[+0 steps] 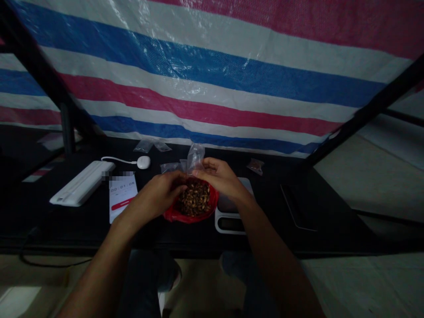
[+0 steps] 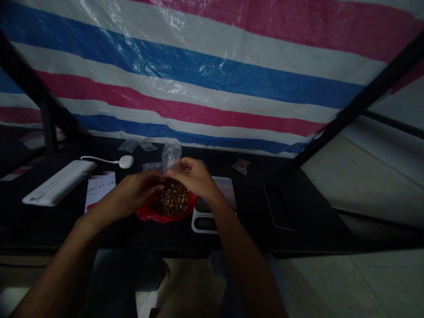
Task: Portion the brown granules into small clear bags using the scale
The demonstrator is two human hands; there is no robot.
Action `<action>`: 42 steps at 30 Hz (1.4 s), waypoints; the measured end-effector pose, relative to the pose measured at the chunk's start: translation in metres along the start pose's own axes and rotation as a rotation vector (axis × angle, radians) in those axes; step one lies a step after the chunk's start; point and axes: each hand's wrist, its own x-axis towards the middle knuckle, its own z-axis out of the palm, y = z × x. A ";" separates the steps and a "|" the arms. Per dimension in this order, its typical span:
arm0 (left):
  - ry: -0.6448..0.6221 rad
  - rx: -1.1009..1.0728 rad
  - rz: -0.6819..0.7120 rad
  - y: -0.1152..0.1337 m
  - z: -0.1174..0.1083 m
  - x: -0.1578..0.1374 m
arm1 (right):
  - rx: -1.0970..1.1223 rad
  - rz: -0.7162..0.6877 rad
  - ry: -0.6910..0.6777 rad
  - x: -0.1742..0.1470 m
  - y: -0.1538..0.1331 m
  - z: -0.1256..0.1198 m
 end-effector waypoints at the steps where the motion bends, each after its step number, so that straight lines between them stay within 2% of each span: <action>1: -0.015 0.001 -0.004 0.000 0.001 0.000 | 0.000 -0.006 0.006 0.000 -0.001 -0.001; 9: 0.015 -0.032 -0.036 0.011 0.003 -0.001 | 0.124 0.125 0.092 -0.005 -0.007 -0.001; 15: 0.057 -0.069 -0.028 0.017 0.001 0.000 | 0.151 0.111 0.086 -0.006 -0.006 0.001; 18: 0.084 -0.016 -0.045 0.016 -0.002 -0.001 | 0.087 0.038 0.079 -0.006 -0.008 -0.006; 20: 0.085 0.006 -0.045 0.015 -0.004 -0.003 | 0.004 -0.024 0.127 -0.006 -0.009 -0.018; 22: 0.057 0.007 -0.024 0.015 -0.004 -0.007 | -0.157 -0.053 0.259 -0.006 -0.009 -0.035; 24: 0.012 0.004 0.007 0.018 -0.001 -0.010 | -0.419 -0.034 0.412 -0.005 -0.008 -0.054; 26: -0.034 0.036 0.044 0.024 0.006 -0.015 | -0.649 0.028 0.473 -0.005 -0.006 -0.073; 29: -0.109 0.189 0.107 0.038 0.020 -0.020 | -0.810 0.106 0.460 -0.008 -0.002 -0.101; 33: -0.155 0.408 0.142 0.052 0.036 -0.024 | -0.955 0.211 0.569 -0.021 0.006 -0.142; 36: -0.173 0.473 0.103 0.053 0.041 -0.023 | -1.089 0.293 0.465 -0.033 0.020 -0.167; 38: -0.182 0.478 0.101 0.052 0.041 -0.022 | -1.114 0.324 0.411 -0.038 0.030 -0.175; 42: -0.167 0.484 0.109 0.053 0.039 -0.023 | -1.106 0.356 0.420 -0.038 0.043 -0.176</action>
